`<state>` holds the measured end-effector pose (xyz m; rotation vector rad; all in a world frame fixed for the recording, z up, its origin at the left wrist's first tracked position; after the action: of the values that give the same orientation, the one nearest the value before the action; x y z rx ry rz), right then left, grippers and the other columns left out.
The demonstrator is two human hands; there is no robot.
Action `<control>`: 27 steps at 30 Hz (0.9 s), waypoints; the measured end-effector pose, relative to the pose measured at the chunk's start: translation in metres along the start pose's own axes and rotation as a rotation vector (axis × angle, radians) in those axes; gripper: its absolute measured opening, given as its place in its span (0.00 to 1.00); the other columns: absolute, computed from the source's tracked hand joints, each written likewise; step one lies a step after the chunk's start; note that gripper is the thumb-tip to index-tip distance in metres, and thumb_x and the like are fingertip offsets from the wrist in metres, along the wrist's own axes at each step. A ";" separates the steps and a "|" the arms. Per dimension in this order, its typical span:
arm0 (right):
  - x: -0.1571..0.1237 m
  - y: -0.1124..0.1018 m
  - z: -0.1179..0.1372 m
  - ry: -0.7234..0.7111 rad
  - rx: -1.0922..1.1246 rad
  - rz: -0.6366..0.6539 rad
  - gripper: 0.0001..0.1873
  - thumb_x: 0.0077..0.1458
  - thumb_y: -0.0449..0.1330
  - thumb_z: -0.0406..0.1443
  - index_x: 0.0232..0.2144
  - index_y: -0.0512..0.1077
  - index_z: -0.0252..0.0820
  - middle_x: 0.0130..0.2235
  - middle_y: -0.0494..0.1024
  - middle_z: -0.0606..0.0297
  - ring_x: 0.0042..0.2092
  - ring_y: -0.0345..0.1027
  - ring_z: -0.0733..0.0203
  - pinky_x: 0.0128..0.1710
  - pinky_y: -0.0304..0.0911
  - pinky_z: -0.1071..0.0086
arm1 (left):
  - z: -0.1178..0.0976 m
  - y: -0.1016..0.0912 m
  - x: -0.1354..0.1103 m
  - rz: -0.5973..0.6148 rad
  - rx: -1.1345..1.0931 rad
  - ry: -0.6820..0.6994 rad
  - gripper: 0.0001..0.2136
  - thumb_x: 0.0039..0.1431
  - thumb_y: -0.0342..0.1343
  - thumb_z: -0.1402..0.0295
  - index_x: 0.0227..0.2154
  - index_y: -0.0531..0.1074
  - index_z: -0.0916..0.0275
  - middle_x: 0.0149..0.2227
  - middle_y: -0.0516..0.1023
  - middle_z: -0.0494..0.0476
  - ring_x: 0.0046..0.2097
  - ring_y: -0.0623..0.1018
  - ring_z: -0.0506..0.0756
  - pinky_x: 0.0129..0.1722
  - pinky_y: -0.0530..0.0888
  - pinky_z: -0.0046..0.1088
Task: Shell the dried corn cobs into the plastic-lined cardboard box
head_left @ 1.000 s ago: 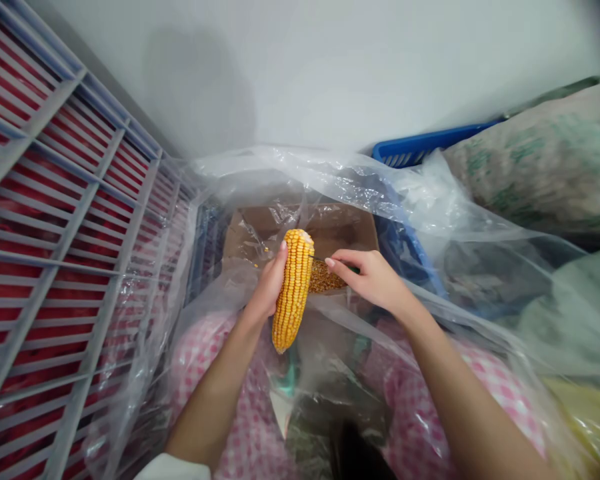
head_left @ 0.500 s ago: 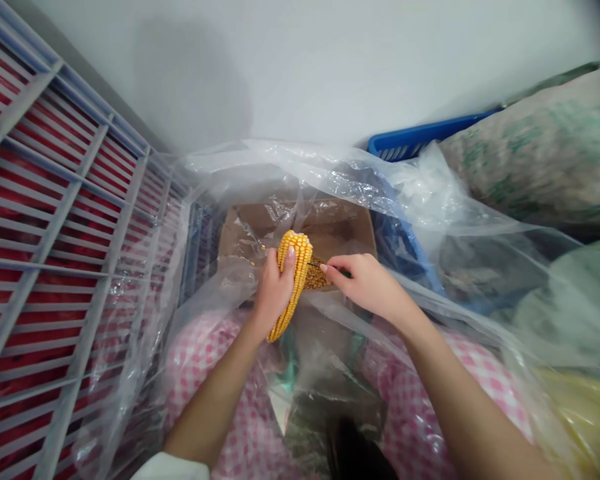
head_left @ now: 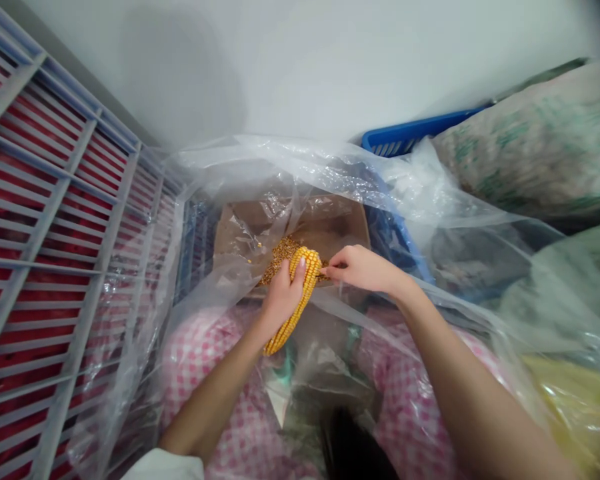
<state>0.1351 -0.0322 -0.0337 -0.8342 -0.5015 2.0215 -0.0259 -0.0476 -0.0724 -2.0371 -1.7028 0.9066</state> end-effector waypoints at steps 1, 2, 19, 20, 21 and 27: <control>-0.001 -0.002 -0.003 0.012 0.034 0.027 0.20 0.52 0.53 0.42 0.16 0.71 0.37 0.15 0.65 0.69 0.20 0.51 0.70 0.23 0.46 0.72 | -0.002 0.003 -0.001 0.032 -0.025 0.013 0.16 0.62 0.39 0.53 0.29 0.62 0.60 0.32 0.72 0.57 0.36 0.73 0.56 0.37 0.65 0.33; -0.003 -0.004 -0.005 0.024 0.076 0.036 0.21 0.52 0.53 0.44 0.17 0.72 0.37 0.16 0.66 0.69 0.20 0.53 0.70 0.23 0.47 0.72 | -0.004 0.005 -0.002 0.062 -0.049 0.024 0.17 0.62 0.39 0.53 0.30 0.62 0.60 0.32 0.72 0.57 0.37 0.72 0.56 0.38 0.65 0.32; -0.006 0.036 0.028 0.112 0.075 -0.319 0.22 0.63 0.40 0.41 0.27 0.69 0.40 0.26 0.74 0.64 0.27 0.64 0.64 0.27 0.48 0.72 | 0.007 -0.019 0.024 -0.228 -0.556 -0.069 0.25 0.57 0.41 0.44 0.38 0.69 0.61 0.37 0.74 0.58 0.40 0.73 0.55 0.43 0.67 0.32; -0.006 0.041 0.034 0.137 -0.016 -0.360 0.21 0.64 0.40 0.41 0.29 0.69 0.41 0.26 0.75 0.64 0.27 0.64 0.64 0.26 0.45 0.71 | 0.007 -0.018 0.026 -0.221 -0.661 -0.072 0.26 0.56 0.41 0.44 0.40 0.69 0.61 0.39 0.74 0.58 0.41 0.73 0.55 0.43 0.68 0.32; -0.006 0.044 0.039 0.158 -0.101 -0.389 0.20 0.64 0.40 0.41 0.31 0.69 0.41 0.26 0.75 0.64 0.26 0.65 0.63 0.26 0.43 0.71 | 0.007 -0.018 0.027 -0.209 -0.750 -0.073 0.26 0.56 0.42 0.44 0.42 0.70 0.61 0.41 0.75 0.58 0.42 0.73 0.55 0.43 0.68 0.31; -0.009 0.042 0.041 0.145 -0.237 -0.470 0.20 0.64 0.42 0.43 0.31 0.71 0.46 0.24 0.76 0.67 0.23 0.65 0.65 0.24 0.38 0.70 | 0.006 -0.019 0.026 -0.245 -0.848 -0.103 0.26 0.54 0.46 0.44 0.42 0.72 0.61 0.41 0.76 0.57 0.40 0.74 0.53 0.40 0.69 0.28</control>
<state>0.0855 -0.0642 -0.0277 -0.8985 -0.7844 1.4791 -0.0420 -0.0192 -0.0717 -2.1636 -2.6303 0.1995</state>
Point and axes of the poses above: each hand's wrist, its own x-axis towards the middle knuckle, its own y-axis out of the palm, z = x × y, the point moved 4 cm from there along x, towards the middle knuckle
